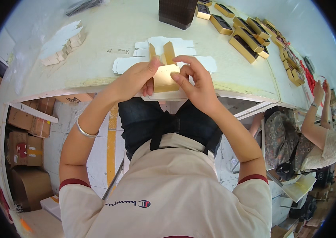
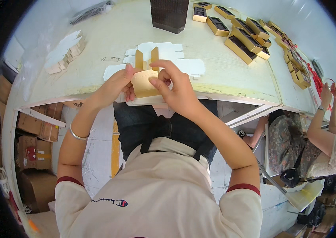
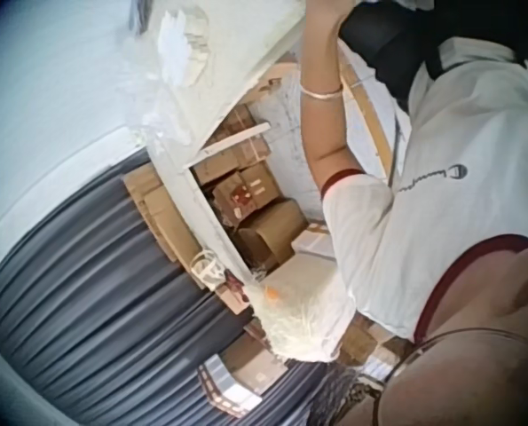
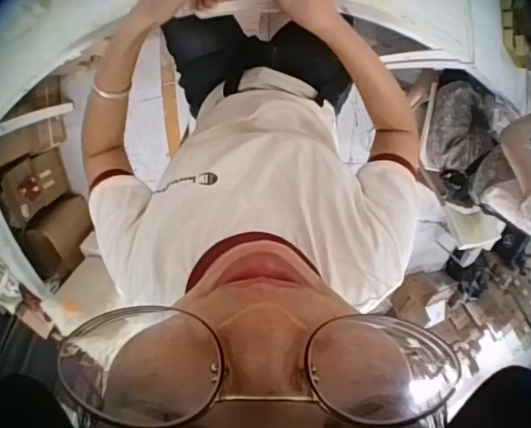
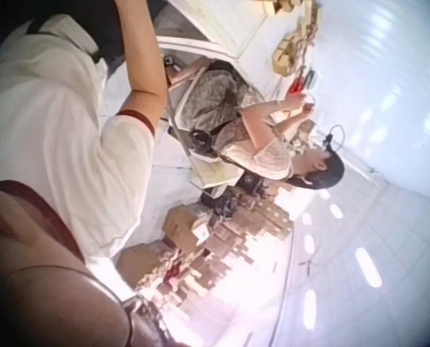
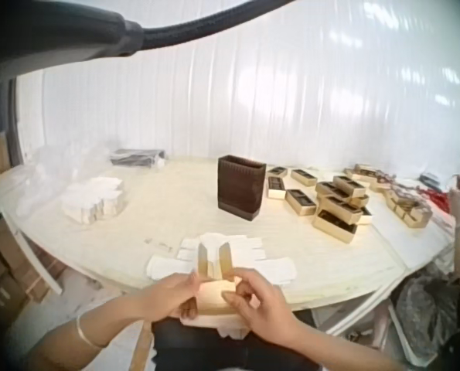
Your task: The person folds flat cardboard pieces into small rectangular boxes and places dark rectangular inserts inside them. The person repeats this process for multiple units, stacking the completed boxes on the table.
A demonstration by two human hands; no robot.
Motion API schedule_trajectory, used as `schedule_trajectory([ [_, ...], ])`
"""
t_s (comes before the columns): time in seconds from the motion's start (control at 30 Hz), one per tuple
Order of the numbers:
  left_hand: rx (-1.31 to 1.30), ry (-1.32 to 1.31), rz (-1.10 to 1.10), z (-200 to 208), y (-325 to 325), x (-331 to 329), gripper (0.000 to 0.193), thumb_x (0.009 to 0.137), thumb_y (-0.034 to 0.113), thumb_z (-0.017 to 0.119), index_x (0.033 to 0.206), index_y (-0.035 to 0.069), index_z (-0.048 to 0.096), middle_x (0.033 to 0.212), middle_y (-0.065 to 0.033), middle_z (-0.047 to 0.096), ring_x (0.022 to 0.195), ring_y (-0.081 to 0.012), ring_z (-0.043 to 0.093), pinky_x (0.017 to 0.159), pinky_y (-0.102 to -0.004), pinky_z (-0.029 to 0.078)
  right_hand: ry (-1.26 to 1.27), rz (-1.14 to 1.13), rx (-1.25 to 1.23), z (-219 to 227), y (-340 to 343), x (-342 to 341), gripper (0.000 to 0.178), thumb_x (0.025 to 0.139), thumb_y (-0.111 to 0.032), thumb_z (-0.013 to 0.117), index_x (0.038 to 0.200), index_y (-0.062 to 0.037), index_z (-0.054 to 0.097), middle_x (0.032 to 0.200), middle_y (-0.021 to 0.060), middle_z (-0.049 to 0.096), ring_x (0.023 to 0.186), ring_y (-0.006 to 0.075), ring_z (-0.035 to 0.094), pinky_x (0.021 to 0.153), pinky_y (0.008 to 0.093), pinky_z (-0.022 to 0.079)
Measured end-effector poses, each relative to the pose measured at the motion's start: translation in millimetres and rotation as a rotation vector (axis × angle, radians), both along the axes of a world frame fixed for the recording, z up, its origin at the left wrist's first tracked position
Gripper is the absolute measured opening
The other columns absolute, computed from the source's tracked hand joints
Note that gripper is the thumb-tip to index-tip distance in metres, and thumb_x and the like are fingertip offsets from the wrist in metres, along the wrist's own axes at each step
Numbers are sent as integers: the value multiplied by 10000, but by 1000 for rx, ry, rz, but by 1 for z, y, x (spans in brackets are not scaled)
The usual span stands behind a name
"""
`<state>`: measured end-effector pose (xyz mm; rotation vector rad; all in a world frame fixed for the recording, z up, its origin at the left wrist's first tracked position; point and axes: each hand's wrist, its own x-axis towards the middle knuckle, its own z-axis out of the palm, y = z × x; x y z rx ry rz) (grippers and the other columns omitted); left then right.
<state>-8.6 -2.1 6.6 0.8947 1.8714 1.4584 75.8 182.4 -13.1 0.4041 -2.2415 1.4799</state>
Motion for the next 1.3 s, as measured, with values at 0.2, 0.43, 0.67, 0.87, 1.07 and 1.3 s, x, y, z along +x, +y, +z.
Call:
schedule_trajectory([
  [0.2,241,346,174,-14,11,19,277,916,174,564,1151,57,477,1031,-61,524,634,-84,518,530,-216,443,28,-47,65,-5,0,0,231,816,1,642,1031,-41,569,1066,105,536,629,117,501,568,259,413],
  [0.43,159,937,280,-36,11,32,114,840,99,636,883,3,590,912,-105,547,609,-201,526,574,-286,432,435,-94,742,-3,5,5,183,748,-42,664,901,-1,573,944,104,535,713,281,555,626,380,451],
  [0.67,42,804,163,-22,11,23,120,801,74,664,818,-21,592,719,-105,530,594,-215,498,542,-298,392,-133,239,561,11,21,-11,215,792,-39,663,1001,-32,615,905,102,571,783,278,548,679,341,448],
  [0.87,78,988,-60,10,-14,5,111,771,81,665,844,16,614,893,-79,609,773,-235,528,743,-323,437,235,40,823,29,72,-28,251,717,-76,711,955,-52,636,1008,105,578,902,255,546,768,353,445],
  [1.07,-110,1627,456,42,-3,12,316,742,162,698,1027,74,593,1277,-78,516,951,-266,569,859,-340,444,363,-185,1098,36,59,-8,94,714,-83,671,721,-46,585,685,78,561,732,252,539,636,360,403],
  [1.3,-115,930,-85,5,19,19,238,738,124,684,941,45,588,964,-93,579,841,-283,572,742,-346,471,-54,25,680,45,28,26,181,760,-56,663,931,-24,615,735,111,601,695,284,587,635,378,464],
])
